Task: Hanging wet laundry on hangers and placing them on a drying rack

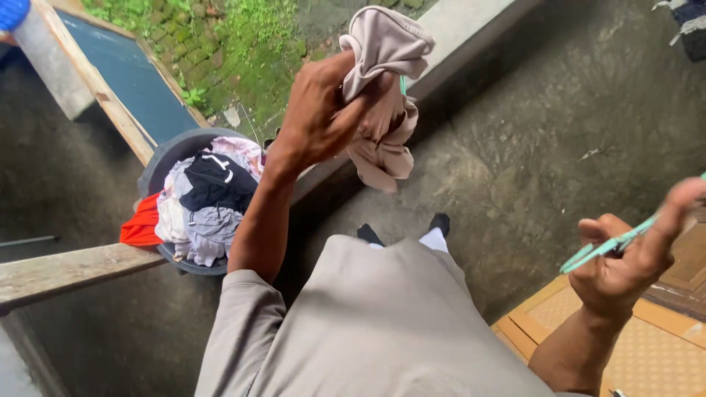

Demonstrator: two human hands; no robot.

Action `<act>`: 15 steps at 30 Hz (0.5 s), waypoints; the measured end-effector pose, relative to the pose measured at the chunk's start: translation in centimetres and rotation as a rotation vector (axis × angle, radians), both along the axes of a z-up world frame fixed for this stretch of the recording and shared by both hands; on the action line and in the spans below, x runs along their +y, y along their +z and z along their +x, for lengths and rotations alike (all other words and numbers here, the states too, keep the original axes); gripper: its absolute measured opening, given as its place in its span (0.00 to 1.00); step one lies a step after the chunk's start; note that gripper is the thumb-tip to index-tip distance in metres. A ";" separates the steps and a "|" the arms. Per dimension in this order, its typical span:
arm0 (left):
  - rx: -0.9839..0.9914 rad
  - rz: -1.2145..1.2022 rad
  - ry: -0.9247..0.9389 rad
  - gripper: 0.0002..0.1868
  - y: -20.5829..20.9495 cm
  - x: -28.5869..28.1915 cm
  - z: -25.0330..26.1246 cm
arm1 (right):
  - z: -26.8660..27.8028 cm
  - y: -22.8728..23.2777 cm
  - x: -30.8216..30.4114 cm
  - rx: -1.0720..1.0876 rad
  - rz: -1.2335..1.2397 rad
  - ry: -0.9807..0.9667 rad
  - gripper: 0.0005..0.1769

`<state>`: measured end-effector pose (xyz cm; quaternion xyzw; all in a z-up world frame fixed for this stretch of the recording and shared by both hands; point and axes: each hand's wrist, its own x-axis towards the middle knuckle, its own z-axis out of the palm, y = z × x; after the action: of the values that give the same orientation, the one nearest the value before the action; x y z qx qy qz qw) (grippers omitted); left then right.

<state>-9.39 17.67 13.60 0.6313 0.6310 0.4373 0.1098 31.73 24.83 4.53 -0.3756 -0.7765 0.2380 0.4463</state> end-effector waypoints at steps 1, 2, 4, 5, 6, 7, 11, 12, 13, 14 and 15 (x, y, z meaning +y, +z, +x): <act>0.085 -0.052 0.035 0.21 0.0 0.7 0.1 | 0.1 0.8 0.4 -0.104 0.095 -0.022 0.35; 0.172 -0.099 0.072 0.23 0.1 1.4 0.0 | 0.1 1.6 0.8 -0.204 0.192 -0.046 0.34; 0.216 -0.092 0.067 0.21 -0.2 2.8 0.6 | 0.1 1.7 1.6 -0.197 0.194 -0.079 0.31; 0.243 -0.100 0.064 0.19 -0.6 3.6 1.1 | 0.4 1.8 2.2 -0.205 0.183 -0.105 0.32; 0.245 -0.095 0.068 0.19 -0.8 4.3 1.4 | 0.2 2.3 2.4 -0.202 0.189 -0.102 0.32; 0.258 -0.074 0.092 0.20 -1.0 5.1 1.8 | 0.1 2.7 2.6 -0.141 0.102 -0.058 0.35; 0.349 -0.010 0.211 0.15 -2.7 8.4 3.2 | 0.0 2.8 3.6 -0.081 -0.131 0.152 0.24; 0.350 -0.015 0.217 0.15 -3.2 9.0 3.5 | -0.5 2.6 3.7 -0.080 -0.133 0.160 0.24; 0.298 -0.009 0.203 0.11 -3.7 9.5 3.6 | -0.9 2.4 3.8 -0.111 -0.138 0.253 0.22; 0.247 -0.002 0.191 0.10 -4.1 10.0 3.7 | -1.5 2.3 3.8 -0.141 -0.142 0.348 0.20; 0.251 -0.005 0.199 0.10 -4.3 10.5 3.8 | -2.2 1.2 4.4 -0.138 -0.143 0.357 0.20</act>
<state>-5.63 28.19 9.25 0.6150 0.7003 0.3621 -0.0120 29.56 29.25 5.77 -0.2783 -0.8405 0.3418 0.3150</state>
